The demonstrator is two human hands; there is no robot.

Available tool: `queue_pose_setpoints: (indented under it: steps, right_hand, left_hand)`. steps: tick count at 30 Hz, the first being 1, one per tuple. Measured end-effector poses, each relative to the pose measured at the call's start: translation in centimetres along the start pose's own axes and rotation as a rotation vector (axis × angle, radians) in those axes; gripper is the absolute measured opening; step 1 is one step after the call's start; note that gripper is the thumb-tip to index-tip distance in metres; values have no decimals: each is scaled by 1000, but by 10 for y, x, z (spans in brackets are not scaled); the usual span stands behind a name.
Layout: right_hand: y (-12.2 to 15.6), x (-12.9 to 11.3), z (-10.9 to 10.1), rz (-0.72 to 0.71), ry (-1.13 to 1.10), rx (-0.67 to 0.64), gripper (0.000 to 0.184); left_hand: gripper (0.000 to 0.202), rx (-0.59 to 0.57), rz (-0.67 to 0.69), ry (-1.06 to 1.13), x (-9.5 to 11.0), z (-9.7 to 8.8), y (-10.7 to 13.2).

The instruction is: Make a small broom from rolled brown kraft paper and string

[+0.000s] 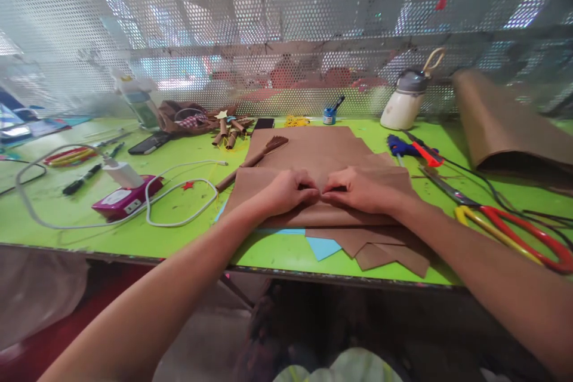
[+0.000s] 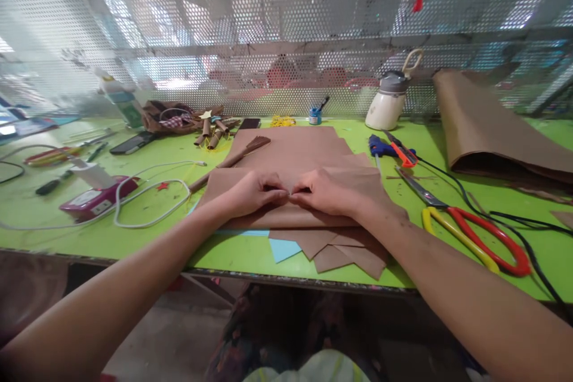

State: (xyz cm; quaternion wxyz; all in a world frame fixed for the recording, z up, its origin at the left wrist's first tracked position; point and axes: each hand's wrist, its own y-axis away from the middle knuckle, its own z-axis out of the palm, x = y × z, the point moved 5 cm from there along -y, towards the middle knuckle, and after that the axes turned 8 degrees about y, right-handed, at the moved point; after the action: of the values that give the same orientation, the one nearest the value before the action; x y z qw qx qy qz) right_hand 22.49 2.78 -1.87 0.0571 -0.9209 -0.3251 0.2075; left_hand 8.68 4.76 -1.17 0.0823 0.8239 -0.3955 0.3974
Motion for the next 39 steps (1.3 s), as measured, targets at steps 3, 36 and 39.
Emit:
queue_pose_setpoints:
  steps: [3, 36, 39]
  right_hand:
    - [-2, 1, 3, -41, 49, 19, 19]
    - [7, -9, -5, -82, 369, -96, 18]
    - [8, -10, -7, -79, 389, -114, 18]
  left_hand:
    - [17, -23, 18, -106, -1, 2, -1]
    - [16, -139, 164, -405, 8, 4, 2]
    - [17, -155, 171, -442, 8, 1, 6]
